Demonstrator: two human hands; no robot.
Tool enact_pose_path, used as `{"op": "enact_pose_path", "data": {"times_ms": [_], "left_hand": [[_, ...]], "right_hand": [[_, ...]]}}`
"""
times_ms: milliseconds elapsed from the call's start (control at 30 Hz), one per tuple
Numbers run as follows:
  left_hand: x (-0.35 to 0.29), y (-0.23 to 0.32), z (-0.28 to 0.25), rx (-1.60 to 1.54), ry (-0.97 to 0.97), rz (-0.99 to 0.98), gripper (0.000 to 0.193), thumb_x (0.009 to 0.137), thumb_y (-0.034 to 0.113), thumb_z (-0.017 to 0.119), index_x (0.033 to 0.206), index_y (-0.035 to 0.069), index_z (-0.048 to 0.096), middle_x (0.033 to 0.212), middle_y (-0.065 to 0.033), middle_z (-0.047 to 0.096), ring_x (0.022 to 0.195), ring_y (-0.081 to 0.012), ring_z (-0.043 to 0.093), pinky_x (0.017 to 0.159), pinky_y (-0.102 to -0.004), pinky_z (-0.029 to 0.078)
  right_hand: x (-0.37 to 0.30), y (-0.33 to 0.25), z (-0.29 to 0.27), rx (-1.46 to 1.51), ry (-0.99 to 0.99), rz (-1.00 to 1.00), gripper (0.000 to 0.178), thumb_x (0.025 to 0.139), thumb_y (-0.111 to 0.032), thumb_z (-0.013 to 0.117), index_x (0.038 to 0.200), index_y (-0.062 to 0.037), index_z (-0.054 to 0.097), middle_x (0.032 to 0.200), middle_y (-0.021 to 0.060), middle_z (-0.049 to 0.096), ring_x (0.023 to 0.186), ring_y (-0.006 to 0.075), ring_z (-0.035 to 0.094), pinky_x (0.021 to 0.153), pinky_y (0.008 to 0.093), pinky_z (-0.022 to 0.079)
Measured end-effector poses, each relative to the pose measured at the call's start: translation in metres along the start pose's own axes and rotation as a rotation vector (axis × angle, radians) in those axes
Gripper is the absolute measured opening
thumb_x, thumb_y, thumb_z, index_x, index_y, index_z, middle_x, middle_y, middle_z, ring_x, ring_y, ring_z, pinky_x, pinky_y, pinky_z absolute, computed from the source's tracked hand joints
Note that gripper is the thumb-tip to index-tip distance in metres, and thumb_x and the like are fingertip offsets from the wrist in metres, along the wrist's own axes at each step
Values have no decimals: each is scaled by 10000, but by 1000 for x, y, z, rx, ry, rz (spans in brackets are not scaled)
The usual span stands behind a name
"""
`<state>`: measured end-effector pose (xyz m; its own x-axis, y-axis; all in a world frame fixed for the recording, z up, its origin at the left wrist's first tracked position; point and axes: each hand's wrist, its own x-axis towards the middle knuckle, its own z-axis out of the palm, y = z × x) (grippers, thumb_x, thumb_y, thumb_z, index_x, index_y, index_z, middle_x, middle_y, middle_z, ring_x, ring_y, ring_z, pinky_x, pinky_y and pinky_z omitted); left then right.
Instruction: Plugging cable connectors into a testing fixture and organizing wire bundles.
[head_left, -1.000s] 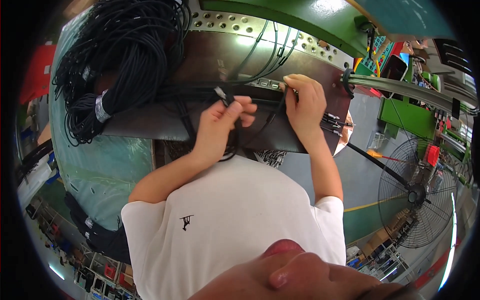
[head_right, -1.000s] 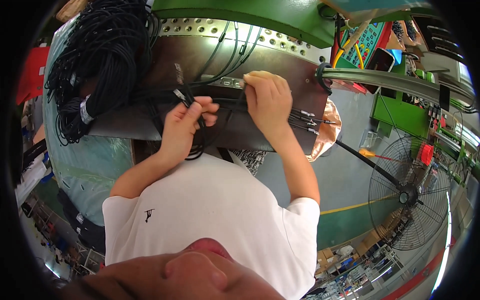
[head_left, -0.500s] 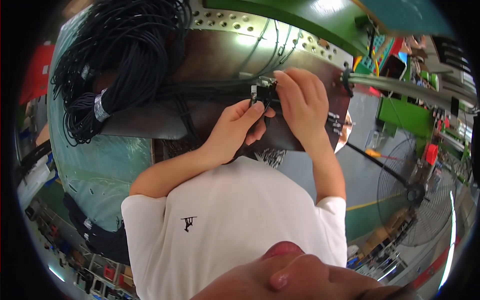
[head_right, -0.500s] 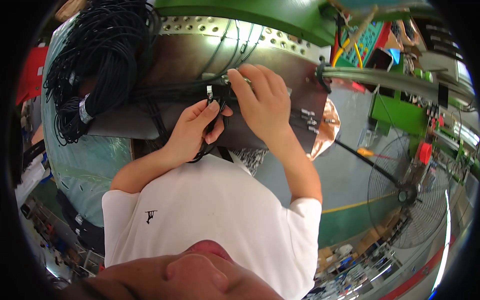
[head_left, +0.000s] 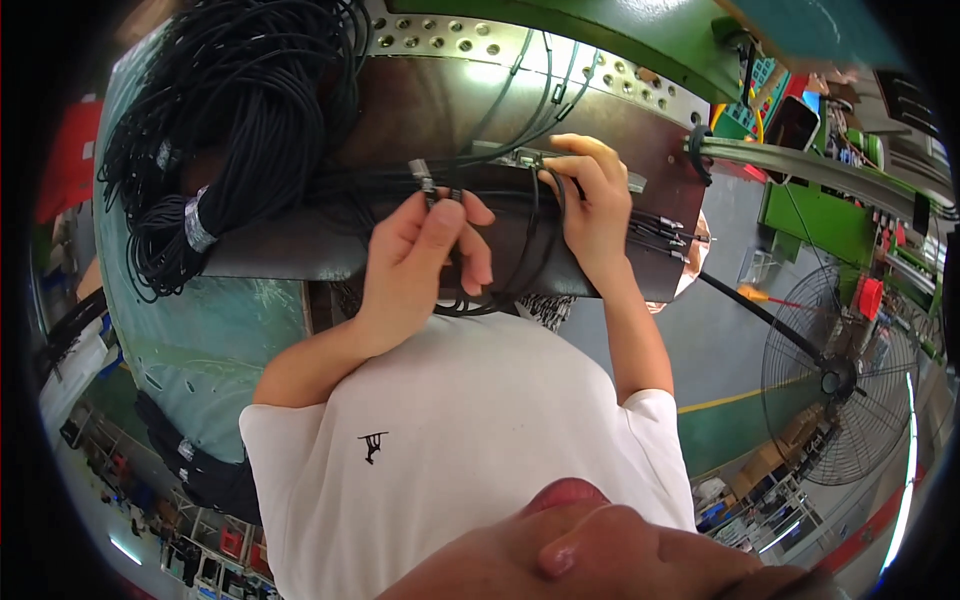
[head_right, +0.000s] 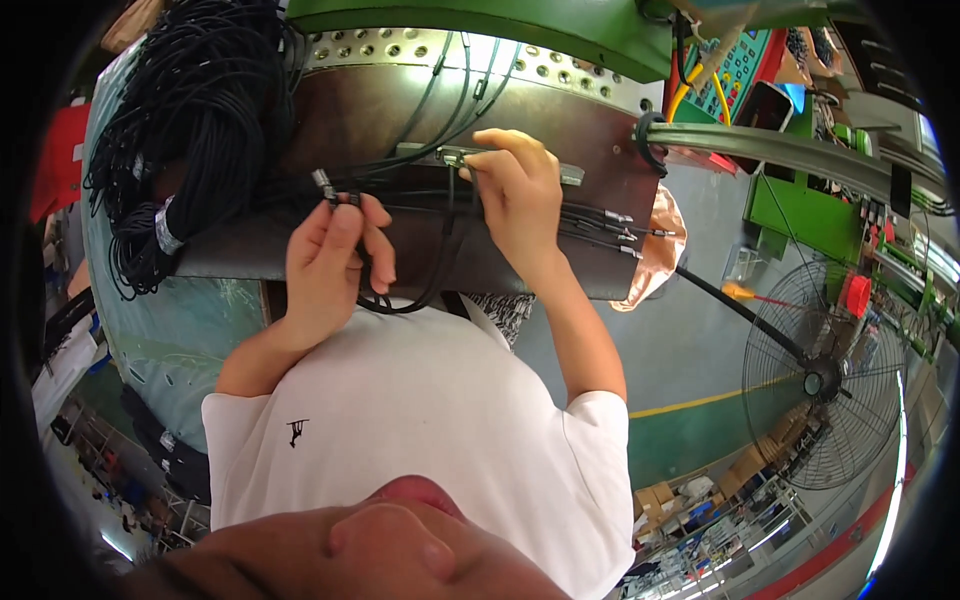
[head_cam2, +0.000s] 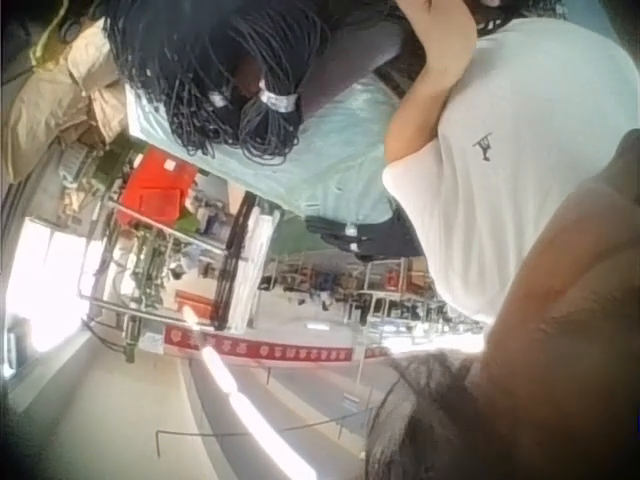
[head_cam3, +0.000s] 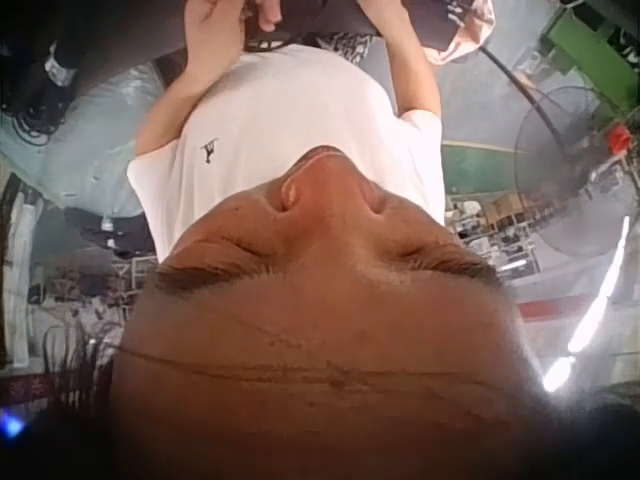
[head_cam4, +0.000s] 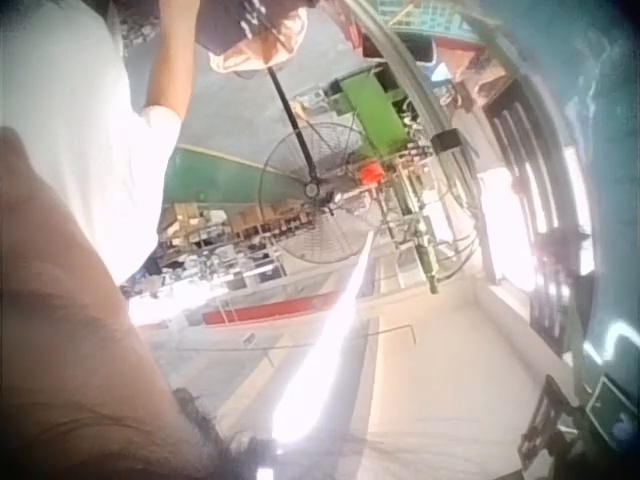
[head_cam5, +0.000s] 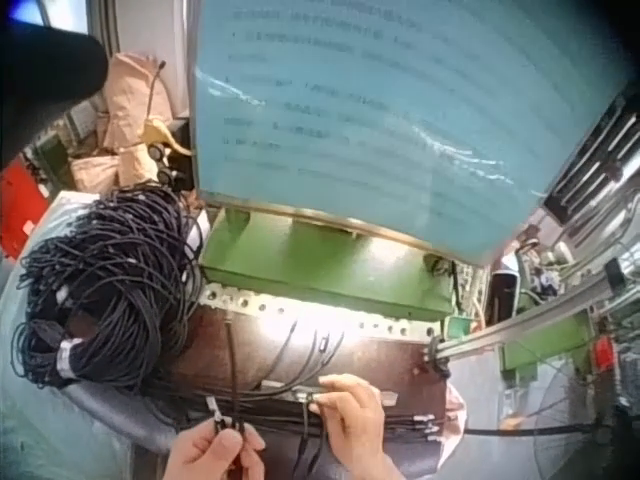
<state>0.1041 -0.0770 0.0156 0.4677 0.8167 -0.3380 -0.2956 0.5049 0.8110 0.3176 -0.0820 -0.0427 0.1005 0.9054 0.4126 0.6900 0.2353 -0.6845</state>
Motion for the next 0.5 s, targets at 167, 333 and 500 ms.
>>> {"op": "enact_pose_path", "data": {"times_ms": [167, 333, 500], "left_hand": [[0, -10, 11, 21, -164, -275, 285, 1023, 266, 408, 1011, 9, 532, 672, -65, 597, 575, -95, 534, 557, -226, 445], [3, -13, 14, 84, -195, -284, 288, 1022, 273, 414, 1001, 15, 539, 660, -54, 591, 560, -83, 525, 537, -215, 432], [6, -6, 23, 227, -348, -409, 305, 1016, 276, 423, 973, 10, 566, 652, -45, 593, 536, -74, 510, 521, -209, 422]], "right_hand": [[-4, 1, -2, -23, -55, 66, 129, 764, -2, 665, 849, -77, 603, 925, 28, 634, 833, 236, 582, 747, 346, 431], [4, 1, -9, -146, -122, -76, 170, 721, -11, 679, 856, -78, 599, 923, 31, 608, 850, 239, 585, 729, 359, 445], [17, -10, -32, -318, 114, -161, 168, 731, -36, 678, 878, -74, 607, 914, 43, 611, 829, 248, 592, 692, 350, 461]]}}
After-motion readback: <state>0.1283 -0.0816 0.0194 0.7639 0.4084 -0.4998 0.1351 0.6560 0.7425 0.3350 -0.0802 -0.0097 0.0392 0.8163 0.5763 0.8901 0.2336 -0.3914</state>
